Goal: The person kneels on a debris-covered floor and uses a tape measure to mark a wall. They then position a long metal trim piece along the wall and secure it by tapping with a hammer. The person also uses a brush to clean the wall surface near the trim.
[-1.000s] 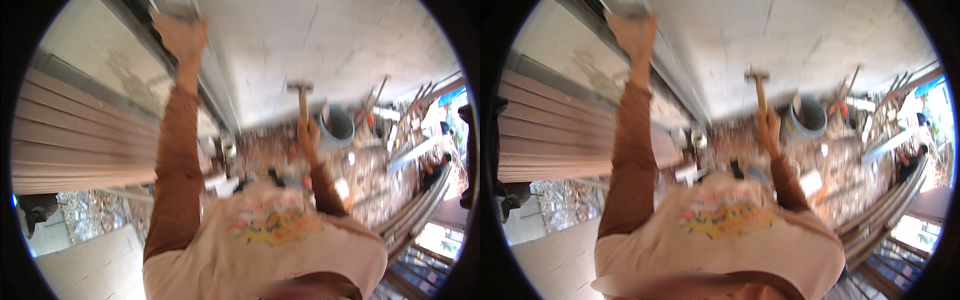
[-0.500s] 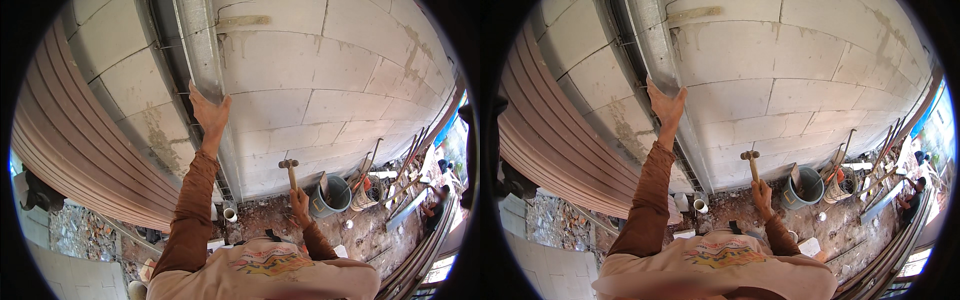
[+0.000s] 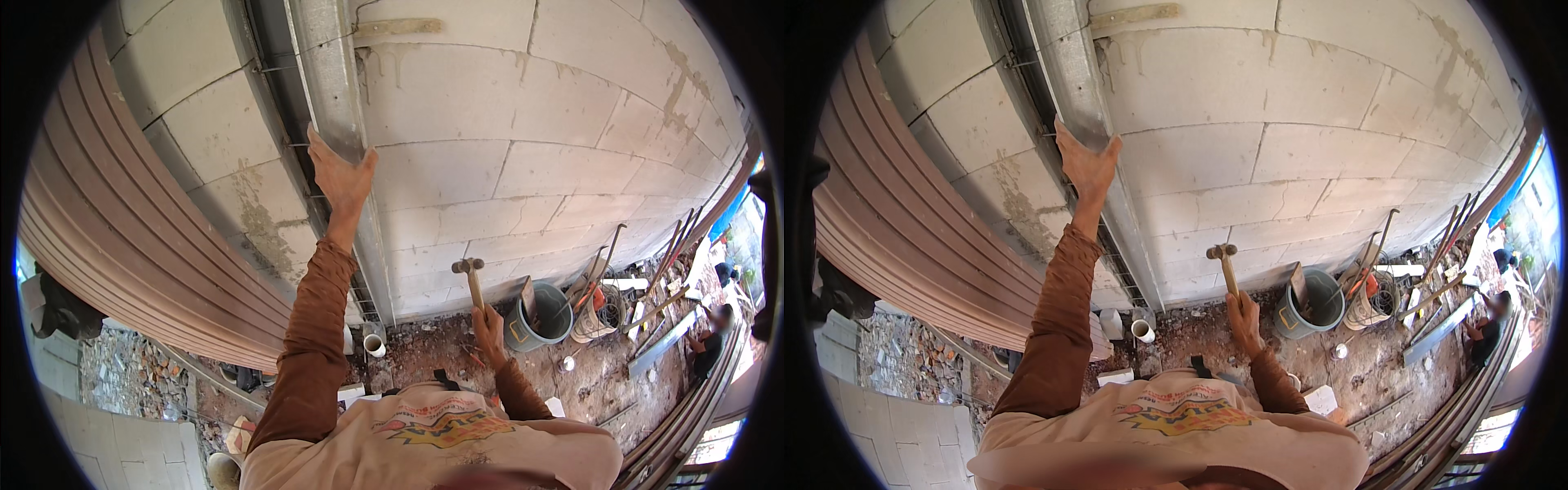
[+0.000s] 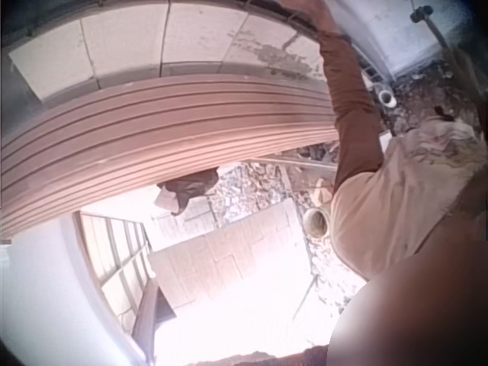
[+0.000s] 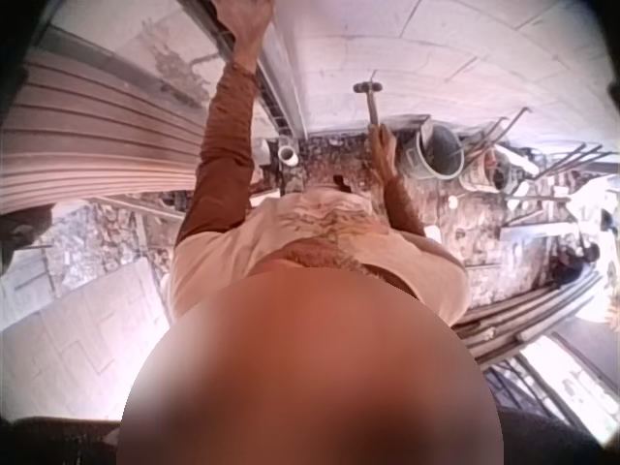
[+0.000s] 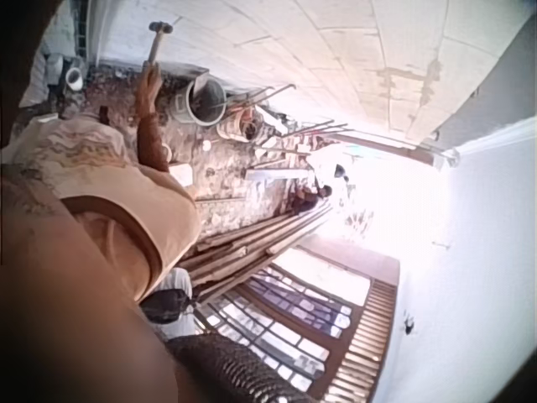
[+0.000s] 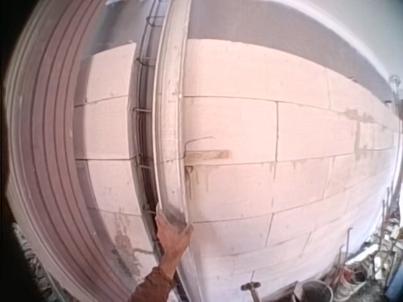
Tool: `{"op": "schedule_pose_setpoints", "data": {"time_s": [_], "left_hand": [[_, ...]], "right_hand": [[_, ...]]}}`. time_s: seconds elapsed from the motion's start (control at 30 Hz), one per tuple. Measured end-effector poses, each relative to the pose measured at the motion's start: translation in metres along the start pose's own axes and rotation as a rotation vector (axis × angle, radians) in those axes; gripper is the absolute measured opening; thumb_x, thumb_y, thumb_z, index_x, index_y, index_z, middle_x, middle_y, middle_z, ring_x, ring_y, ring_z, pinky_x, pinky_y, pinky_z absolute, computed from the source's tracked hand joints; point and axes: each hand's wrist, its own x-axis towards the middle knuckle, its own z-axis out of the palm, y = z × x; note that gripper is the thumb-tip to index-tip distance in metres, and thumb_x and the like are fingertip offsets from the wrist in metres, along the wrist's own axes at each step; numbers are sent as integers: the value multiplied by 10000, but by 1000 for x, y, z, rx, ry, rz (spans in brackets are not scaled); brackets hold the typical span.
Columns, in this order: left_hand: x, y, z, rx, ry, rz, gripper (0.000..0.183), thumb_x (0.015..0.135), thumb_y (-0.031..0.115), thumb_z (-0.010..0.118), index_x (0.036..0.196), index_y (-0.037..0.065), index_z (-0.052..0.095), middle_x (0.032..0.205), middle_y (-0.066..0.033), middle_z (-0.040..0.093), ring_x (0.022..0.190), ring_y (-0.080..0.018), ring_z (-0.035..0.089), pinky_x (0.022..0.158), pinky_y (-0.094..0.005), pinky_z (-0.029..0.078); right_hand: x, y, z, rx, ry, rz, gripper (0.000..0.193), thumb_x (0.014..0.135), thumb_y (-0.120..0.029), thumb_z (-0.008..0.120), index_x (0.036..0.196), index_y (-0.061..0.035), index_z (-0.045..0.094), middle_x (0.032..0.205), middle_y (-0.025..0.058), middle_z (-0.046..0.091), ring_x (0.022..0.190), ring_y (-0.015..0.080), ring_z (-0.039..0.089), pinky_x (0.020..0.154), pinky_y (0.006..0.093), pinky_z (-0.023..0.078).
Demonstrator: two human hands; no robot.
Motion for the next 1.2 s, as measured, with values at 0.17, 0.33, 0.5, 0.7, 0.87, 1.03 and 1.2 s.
{"op": "schedule_pose_setpoints", "data": {"time_s": [0.17,0.33,0.5,0.7,0.87,1.03,1.2], "left_hand": [[1,0,0,41,-16,-13,1147,733,240,856,1552,-33,101,1407,-335,399,1266,-487,504,1053,-506,475],[2,-2,-1,44,-41,5,1157,736,245,855,1552,-40,86,1433,-372,368,1304,-509,473,1077,-506,462],[2,-3,-2,15,-55,8,1155,732,252,853,1541,-67,93,1410,-378,382,1277,-525,484,1058,-514,472],[3,-4,0,35,3,86,1137,732,259,843,1533,-88,116,1348,-362,428,1207,-508,533,994,-517,505],[3,-4,0,34,-10,61,1147,723,252,847,1534,-93,111,1331,-359,440,1189,-500,546,979,-513,510],[2,-5,1,18,-1,84,1150,718,246,850,1538,-83,113,1340,-359,432,1186,-494,548,986,-503,510],[2,-5,2,45,10,70,1166,711,239,853,1544,-72,99,1347,-348,433,1186,-494,549,994,-503,505]], "right_hand": [[42,-54,6,82,4,-158,337,1016,-269,595,823,0,534,574,78,479,533,131,434,485,363,365],[111,-132,12,58,110,-402,209,1003,-200,619,916,-13,587,584,134,509,493,224,516,481,372,396],[185,-229,11,-6,360,-762,196,1011,-203,603,974,-13,570,616,172,548,520,361,559,495,412,430],[225,-301,9,90,536,-900,181,1009,-186,594,995,-10,556,630,176,576,525,373,574,504,409,447],[248,-313,20,4,562,-854,249,1023,-240,557,1014,8,531,648,206,598,554,430,586,537,470,466],[261,-312,20,-92,485,-677,305,1030,-289,536,1012,15,517,659,222,607,575,459,593,562,508,471],[247,-314,24,23,483,-816,279,1026,-271,550,1002,6,525,652,200,598,569,431,598,557,487,477]]}}
